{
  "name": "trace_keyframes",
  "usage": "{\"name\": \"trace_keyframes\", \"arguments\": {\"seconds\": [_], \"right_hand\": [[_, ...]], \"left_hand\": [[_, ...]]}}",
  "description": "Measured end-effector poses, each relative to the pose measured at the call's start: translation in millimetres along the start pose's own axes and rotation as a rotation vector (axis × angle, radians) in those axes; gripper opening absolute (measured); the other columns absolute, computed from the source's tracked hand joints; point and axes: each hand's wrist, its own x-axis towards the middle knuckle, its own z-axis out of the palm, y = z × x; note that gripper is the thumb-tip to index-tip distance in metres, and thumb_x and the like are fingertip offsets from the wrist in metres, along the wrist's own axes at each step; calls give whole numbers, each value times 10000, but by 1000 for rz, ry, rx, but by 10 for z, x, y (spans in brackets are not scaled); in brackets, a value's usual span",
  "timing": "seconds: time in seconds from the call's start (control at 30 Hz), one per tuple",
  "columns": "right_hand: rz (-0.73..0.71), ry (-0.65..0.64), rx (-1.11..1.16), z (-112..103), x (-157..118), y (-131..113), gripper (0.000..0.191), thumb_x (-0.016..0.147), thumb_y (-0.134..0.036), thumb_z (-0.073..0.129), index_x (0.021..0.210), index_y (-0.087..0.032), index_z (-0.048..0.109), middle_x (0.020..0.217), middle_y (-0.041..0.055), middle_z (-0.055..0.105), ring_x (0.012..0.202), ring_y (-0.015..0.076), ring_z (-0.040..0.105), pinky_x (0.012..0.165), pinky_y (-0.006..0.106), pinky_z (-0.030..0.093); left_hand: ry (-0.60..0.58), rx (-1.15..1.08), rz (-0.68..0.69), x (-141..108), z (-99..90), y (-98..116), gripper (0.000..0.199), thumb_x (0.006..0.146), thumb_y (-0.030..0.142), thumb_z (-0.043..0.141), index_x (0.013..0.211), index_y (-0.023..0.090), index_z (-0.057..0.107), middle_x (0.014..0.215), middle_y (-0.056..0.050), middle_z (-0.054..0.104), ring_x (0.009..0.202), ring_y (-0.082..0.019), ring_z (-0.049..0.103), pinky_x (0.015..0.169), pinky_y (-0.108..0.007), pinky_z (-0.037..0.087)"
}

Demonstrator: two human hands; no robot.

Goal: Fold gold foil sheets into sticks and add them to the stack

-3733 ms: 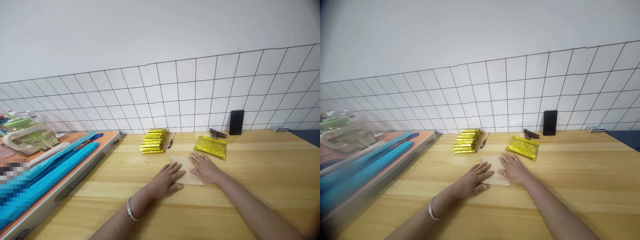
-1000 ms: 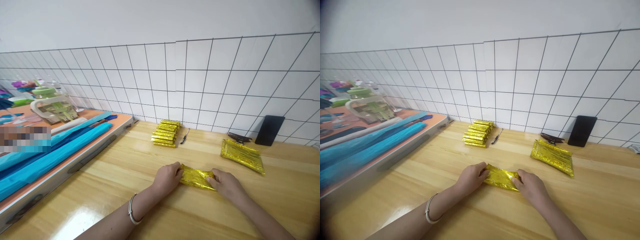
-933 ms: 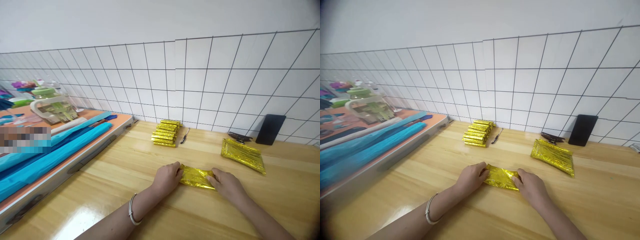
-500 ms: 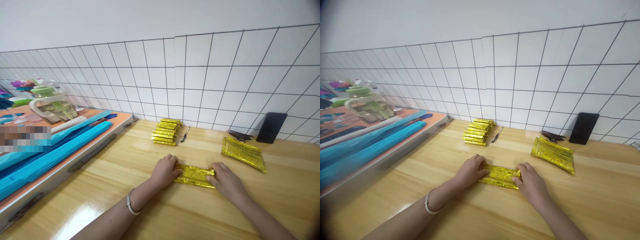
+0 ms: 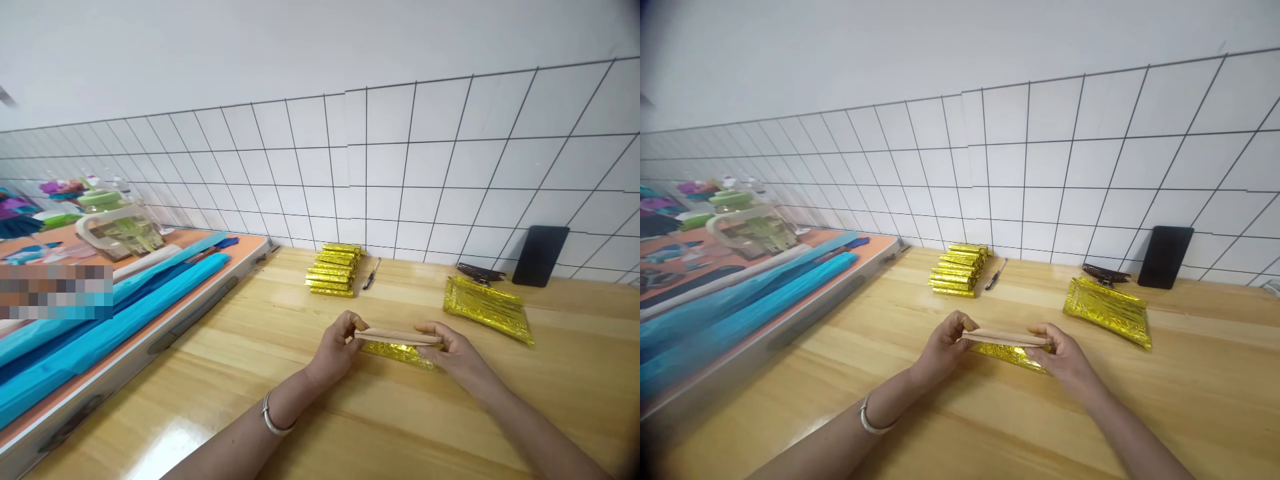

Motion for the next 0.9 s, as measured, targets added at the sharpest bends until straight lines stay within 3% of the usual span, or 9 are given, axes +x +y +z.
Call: {"name": "trace_keyframes", "arguments": {"seconds": [0.13, 0.3, 0.53, 0.9], "right_hand": [[-48, 58, 92, 5, -64, -122, 305, 750, -456, 606, 887, -183, 606, 738, -12, 577, 681, 141, 514, 597, 233, 389], [-54, 81, 93, 24, -71, -76, 314, 737, -479, 617, 831, -180, 609, 669, -24, 515, 631, 127, 462, 555, 224, 356], [-24, 45, 51, 34, -70, -13, 335, 784, -507, 555, 828, -179, 607, 615, -34, 455, 557, 104, 376, 490, 214, 285], [-49, 98, -24, 75, -96, -66, 391, 790, -564, 503, 687, -189, 541, 582, -34, 429, 562, 120, 397, 517, 226, 320]], "left_hand": [[34, -262, -154, 1, 57, 100, 423, 658, 353, 731, 979, 165, 530, 730, 14, 552, 650, -101, 513, 609, -206, 402], [-83, -372, -175, -25, 108, 171, 373, 749, 443, 648, 929, 120, 601, 812, -43, 603, 754, -146, 543, 730, -269, 430], [-77, -260, -127, -53, 131, 132, 387, 826, 498, 522, 930, 131, 588, 843, -40, 593, 800, -159, 526, 804, -294, 421], [-43, -163, -101, -93, 179, 84, 383, 866, 506, 433, 837, 136, 531, 736, 2, 503, 687, -117, 435, 685, -244, 392]]}}
